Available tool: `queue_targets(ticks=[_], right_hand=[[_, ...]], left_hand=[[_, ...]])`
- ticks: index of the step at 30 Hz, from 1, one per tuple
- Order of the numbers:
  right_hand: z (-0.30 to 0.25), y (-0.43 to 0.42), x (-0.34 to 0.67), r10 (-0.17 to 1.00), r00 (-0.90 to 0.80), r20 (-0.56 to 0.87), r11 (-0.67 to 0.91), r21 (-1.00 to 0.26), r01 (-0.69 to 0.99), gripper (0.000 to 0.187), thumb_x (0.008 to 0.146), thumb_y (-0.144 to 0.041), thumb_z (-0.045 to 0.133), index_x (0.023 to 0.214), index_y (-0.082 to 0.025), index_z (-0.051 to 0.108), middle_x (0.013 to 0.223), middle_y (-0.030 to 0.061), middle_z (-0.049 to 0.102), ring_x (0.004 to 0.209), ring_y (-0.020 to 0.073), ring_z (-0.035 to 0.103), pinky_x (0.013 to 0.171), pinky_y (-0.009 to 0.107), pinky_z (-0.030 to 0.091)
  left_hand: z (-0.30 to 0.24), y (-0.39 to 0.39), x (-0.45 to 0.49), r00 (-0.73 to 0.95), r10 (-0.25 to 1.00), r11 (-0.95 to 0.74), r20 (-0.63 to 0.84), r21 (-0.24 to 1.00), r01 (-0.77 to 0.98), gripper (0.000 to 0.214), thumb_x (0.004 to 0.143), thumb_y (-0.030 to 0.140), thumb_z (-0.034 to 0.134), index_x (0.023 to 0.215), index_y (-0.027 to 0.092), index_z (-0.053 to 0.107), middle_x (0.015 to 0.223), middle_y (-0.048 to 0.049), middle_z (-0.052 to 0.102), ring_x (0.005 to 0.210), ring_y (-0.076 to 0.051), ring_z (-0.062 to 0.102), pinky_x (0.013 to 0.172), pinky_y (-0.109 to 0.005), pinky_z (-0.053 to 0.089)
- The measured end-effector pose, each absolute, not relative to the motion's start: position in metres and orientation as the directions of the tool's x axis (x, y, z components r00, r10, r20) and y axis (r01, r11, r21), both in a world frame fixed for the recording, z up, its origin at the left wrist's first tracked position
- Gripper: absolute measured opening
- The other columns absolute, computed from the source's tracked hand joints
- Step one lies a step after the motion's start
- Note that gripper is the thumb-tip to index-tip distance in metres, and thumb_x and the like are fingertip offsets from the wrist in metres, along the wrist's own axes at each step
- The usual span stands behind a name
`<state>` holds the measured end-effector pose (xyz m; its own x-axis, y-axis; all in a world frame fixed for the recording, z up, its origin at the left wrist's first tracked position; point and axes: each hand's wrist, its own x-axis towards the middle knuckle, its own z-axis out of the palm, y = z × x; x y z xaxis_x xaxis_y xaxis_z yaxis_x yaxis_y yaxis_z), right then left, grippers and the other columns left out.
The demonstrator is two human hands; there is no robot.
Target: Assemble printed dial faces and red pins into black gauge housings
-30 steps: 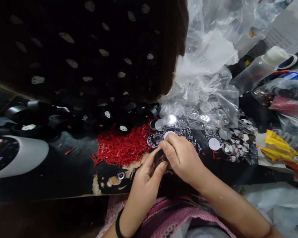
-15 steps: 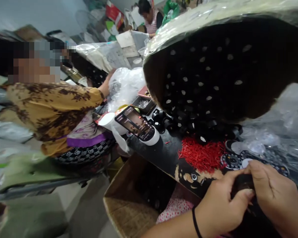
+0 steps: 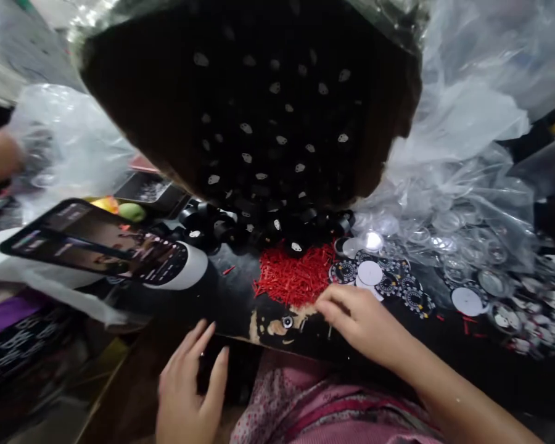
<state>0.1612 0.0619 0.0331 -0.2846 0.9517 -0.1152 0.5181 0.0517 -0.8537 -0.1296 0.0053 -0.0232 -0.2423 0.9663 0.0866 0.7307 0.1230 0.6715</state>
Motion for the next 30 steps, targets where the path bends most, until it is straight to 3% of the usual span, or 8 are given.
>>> queue_targets(ticks=[5, 13, 17, 20, 23, 26, 28, 30], right_hand=[[0.04, 0.056, 0.165, 0.954, -0.28, -0.111, 0.059, -0.844, 0.533, 0.026, 0.098, -0.03, 0.049, 0.079, -0.019, 0.063, 0.074, -0.0008, 0.065, 0.069, 0.0129, 0.059, 0.066, 0.024, 0.039], [0.034, 0.051, 0.18, 0.955, -0.103, -0.278, -0.238, -0.926, 0.292, 0.022, 0.095, -0.036, 0.052, 0.101, -0.018, 0.063, 0.078, -0.0004, 0.065, 0.071, 0.0131, 0.061, 0.066, 0.024, 0.044], [0.026, 0.056, 0.173, 0.935, -0.159, -0.316, -0.309, -0.949, 0.068, 0.03, 0.089, -0.046, 0.061, 0.097, -0.017, 0.059, 0.075, -0.0027, 0.06, 0.067, 0.0118, 0.059, 0.063, 0.023, 0.047], [0.027, 0.056, 0.176, 0.923, -0.232, -0.307, -0.309, -0.951, 0.03, 0.031, 0.089, -0.047, 0.061, 0.094, -0.017, 0.061, 0.078, -0.0016, 0.062, 0.069, 0.0122, 0.061, 0.067, 0.025, 0.05], [0.027, 0.059, 0.196, 0.947, -0.152, -0.282, -0.217, -0.914, 0.343, 0.03, 0.092, -0.045, 0.06, 0.102, -0.018, 0.067, 0.085, 0.0019, 0.066, 0.076, 0.0161, 0.064, 0.075, 0.031, 0.051], [0.022, 0.065, 0.219, 0.991, 0.051, -0.12, -0.112, -0.584, 0.804, 0.035, 0.086, -0.034, 0.069, 0.118, -0.019, 0.066, 0.104, 0.0096, 0.064, 0.099, 0.0265, 0.062, 0.092, 0.045, 0.046], [0.018, 0.068, 0.228, 0.996, 0.066, -0.055, -0.083, -0.427, 0.901, 0.037, 0.085, -0.026, 0.07, 0.12, -0.017, 0.064, 0.114, 0.0135, 0.059, 0.108, 0.0301, 0.058, 0.096, 0.049, 0.044], [0.016, 0.067, 0.228, 0.997, 0.066, -0.034, -0.074, -0.47, 0.88, 0.024, 0.089, -0.022, 0.064, 0.112, -0.016, 0.064, 0.111, 0.0119, 0.06, 0.103, 0.0259, 0.06, 0.092, 0.043, 0.047]], left_hand=[[-0.004, 0.108, -0.043, 0.04, 0.977, -0.194, 0.21, 0.794, 0.576, 0.042, 0.082, 0.04, 0.069, 0.12, 0.023, 0.067, 0.125, -0.0128, 0.069, 0.122, -0.034, 0.056, 0.111, -0.048, 0.031], [-0.002, 0.134, -0.021, 0.161, 0.97, -0.237, 0.182, 0.856, 0.459, 0.062, 0.071, 0.036, 0.08, 0.129, 0.022, 0.064, 0.124, -0.0121, 0.069, 0.128, -0.037, 0.051, 0.116, -0.049, 0.023], [0.001, 0.077, -0.022, 0.257, 0.96, 0.075, -0.115, 0.984, 0.161, 0.07, 0.065, 0.029, 0.086, 0.131, 0.031, 0.063, 0.135, -0.0059, 0.065, 0.129, -0.033, 0.053, 0.115, -0.045, 0.033], [-0.006, 0.048, -0.011, 0.203, 0.898, 0.426, -0.39, 0.886, -0.182, 0.052, 0.071, 0.031, 0.082, 0.121, 0.033, 0.069, 0.134, -0.0031, 0.066, 0.124, -0.029, 0.06, 0.1, -0.038, 0.052], [-0.009, 0.04, 0.001, 0.235, 0.773, 0.629, -0.589, 0.665, -0.402, 0.031, 0.076, 0.033, 0.078, 0.106, 0.027, 0.075, 0.122, -0.0057, 0.073, 0.11, -0.028, 0.069, 0.088, -0.034, 0.06], [-0.006, 0.042, 0.009, 0.3, 0.686, 0.711, -0.663, 0.521, -0.473, 0.028, 0.077, 0.031, 0.078, 0.105, 0.025, 0.075, 0.12, -0.0084, 0.073, 0.103, -0.027, 0.072, 0.085, -0.032, 0.061], [-0.004, 0.045, 0.014, 0.312, 0.679, 0.71, -0.665, 0.485, -0.511, 0.03, 0.079, 0.03, 0.077, 0.108, 0.026, 0.074, 0.119, -0.0088, 0.074, 0.098, -0.024, 0.074, 0.085, -0.031, 0.061], [-0.004, 0.047, 0.02, 0.297, 0.691, 0.688, -0.659, 0.475, -0.548, 0.033, 0.083, 0.034, 0.072, 0.115, 0.026, 0.071, 0.121, -0.0094, 0.073, 0.097, -0.022, 0.073, 0.087, -0.032, 0.06]])
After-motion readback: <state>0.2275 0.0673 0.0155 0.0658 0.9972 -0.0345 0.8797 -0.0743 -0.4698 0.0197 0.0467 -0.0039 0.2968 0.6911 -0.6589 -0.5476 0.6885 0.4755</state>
